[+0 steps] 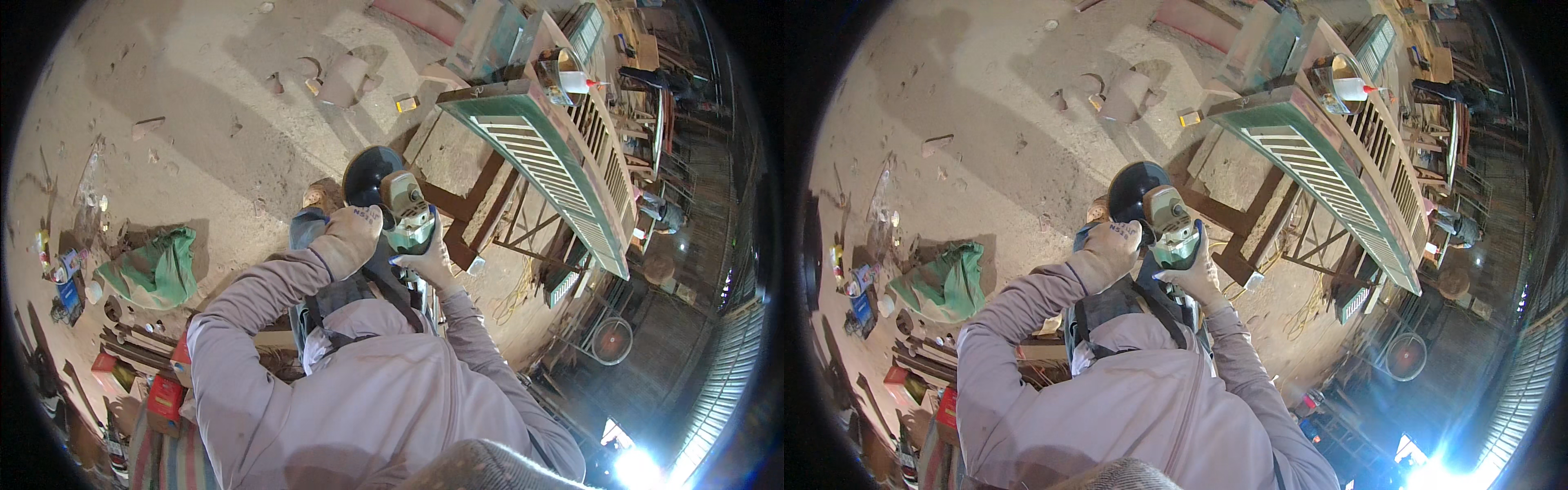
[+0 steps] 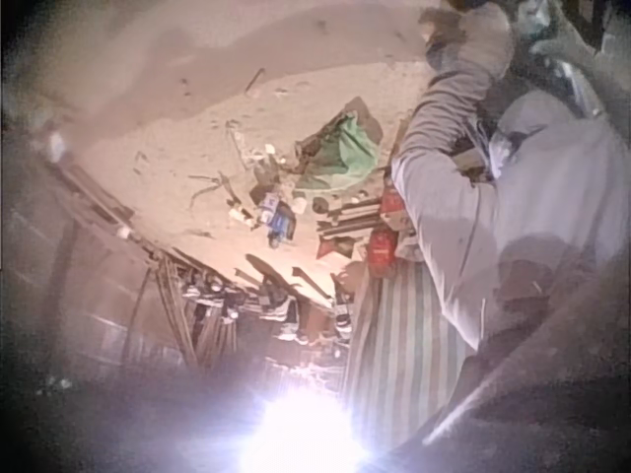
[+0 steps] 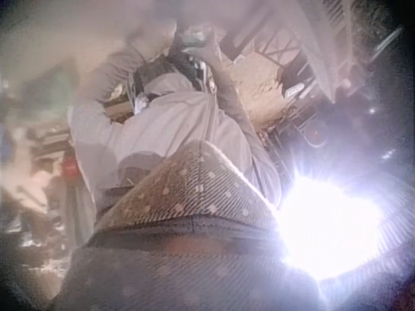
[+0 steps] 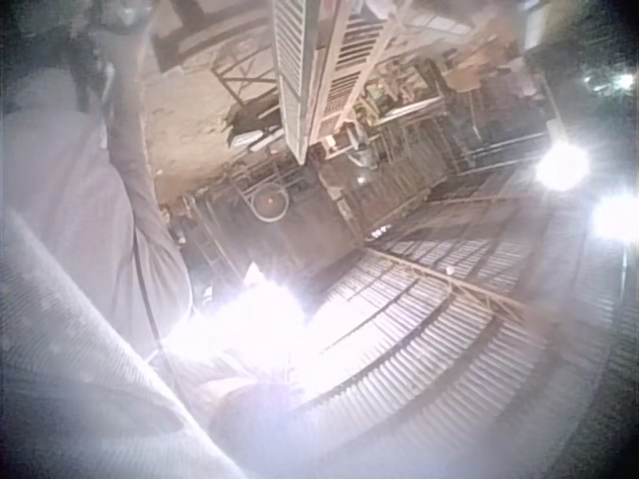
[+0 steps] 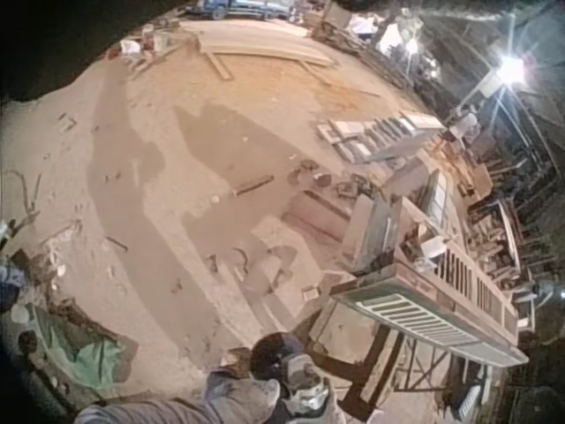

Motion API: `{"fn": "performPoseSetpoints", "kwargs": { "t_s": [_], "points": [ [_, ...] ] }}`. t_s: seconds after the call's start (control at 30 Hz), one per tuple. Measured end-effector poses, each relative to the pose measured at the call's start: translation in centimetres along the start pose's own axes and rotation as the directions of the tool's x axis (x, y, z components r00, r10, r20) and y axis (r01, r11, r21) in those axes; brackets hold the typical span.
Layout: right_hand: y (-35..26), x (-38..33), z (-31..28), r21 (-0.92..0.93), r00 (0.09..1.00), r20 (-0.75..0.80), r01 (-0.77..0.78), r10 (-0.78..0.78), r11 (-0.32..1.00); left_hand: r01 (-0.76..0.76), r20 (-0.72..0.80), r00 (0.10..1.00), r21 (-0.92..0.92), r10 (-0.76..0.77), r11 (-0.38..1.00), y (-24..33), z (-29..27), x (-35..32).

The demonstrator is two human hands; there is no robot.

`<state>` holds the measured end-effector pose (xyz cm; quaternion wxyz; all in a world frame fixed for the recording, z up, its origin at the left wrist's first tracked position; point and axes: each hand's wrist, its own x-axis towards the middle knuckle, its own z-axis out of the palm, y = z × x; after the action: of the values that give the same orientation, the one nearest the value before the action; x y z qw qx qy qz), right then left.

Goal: The person uses an angle grinder to sand the edges of a green wooden slatted frame, then applies glue from a bottle into the gaps between the slats and spreads it with a finger. The person works on multiple frames in a workshop.

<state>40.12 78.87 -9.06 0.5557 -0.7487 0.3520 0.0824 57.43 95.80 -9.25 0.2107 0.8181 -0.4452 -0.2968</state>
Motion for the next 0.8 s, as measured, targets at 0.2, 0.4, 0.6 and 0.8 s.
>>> {"fn": "performPoseSetpoints", "kwargs": {
  "t_s": [0.2, 0.4, 0.6, 0.8],
  "points": [
    [-0.2, 1.8, 1.7, 0.077, 0.996, -0.023, 0.087, -0.086, 0.993, 0.065, -0.042, 0.997, 0.048, -0.063, 0.997, -0.2, -0.4, -1.1],
    [3.8, 4.0, 2.9, -0.057, 0.948, -0.104, 0.297, -0.302, 0.953, 0.108, -0.025, 0.994, -0.017, -0.108, 0.994, -0.2, -1.5, -1.8],
    [-0.3, 1.9, 1.4, -0.260, 0.983, -0.165, 0.038, -0.083, 0.965, 0.072, -0.064, 0.995, -0.019, -0.073, 0.997, 0.3, -1.1, -1.9],
    [-3.3, 0.9, 0.5, -0.145, 0.990, -0.139, -0.043, 0.023, 0.988, -0.030, -0.132, 0.991, -0.005, 0.029, 1.000, 1.1, -1.3, -1.4]
  ]
}}
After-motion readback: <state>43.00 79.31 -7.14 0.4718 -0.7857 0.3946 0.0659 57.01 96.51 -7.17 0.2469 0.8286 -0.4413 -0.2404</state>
